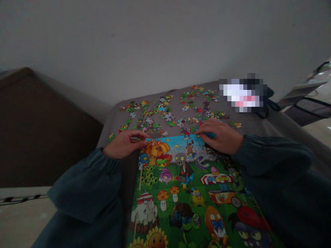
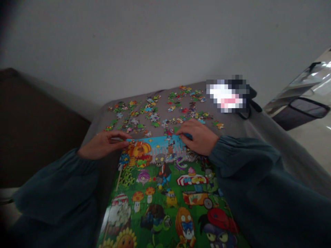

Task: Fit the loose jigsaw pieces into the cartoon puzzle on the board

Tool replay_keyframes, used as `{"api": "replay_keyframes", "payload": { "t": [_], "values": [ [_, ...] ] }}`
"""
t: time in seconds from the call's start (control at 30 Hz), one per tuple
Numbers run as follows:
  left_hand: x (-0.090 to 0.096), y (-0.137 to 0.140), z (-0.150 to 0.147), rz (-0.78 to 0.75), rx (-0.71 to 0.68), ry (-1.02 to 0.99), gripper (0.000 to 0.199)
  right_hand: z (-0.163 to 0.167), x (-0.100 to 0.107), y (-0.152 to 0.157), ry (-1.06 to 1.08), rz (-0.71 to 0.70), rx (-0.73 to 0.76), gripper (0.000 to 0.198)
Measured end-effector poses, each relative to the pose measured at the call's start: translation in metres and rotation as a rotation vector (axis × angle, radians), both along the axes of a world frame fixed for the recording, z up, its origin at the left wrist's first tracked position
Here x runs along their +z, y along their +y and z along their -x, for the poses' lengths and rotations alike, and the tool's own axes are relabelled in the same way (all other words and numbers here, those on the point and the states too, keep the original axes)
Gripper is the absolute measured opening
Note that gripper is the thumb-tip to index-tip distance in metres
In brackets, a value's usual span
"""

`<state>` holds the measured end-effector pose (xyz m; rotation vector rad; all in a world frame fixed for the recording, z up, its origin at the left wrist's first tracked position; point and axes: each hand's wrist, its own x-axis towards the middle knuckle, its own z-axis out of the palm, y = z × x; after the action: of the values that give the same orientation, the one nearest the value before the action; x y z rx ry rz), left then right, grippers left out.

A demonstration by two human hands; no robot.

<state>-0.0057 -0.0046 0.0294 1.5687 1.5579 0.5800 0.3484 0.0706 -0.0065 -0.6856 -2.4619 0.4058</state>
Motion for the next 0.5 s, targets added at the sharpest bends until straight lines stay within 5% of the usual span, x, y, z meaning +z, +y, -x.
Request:
{"api": "replay_keyframes", "payload": {
  "t": [0.5],
  "values": [
    [-0.003,0.002,0.003,-0.005,-0.061,0.215,0.037,0.000,-0.001,0.000,0.004,-0.017,0.007,0.022]
  ]
}}
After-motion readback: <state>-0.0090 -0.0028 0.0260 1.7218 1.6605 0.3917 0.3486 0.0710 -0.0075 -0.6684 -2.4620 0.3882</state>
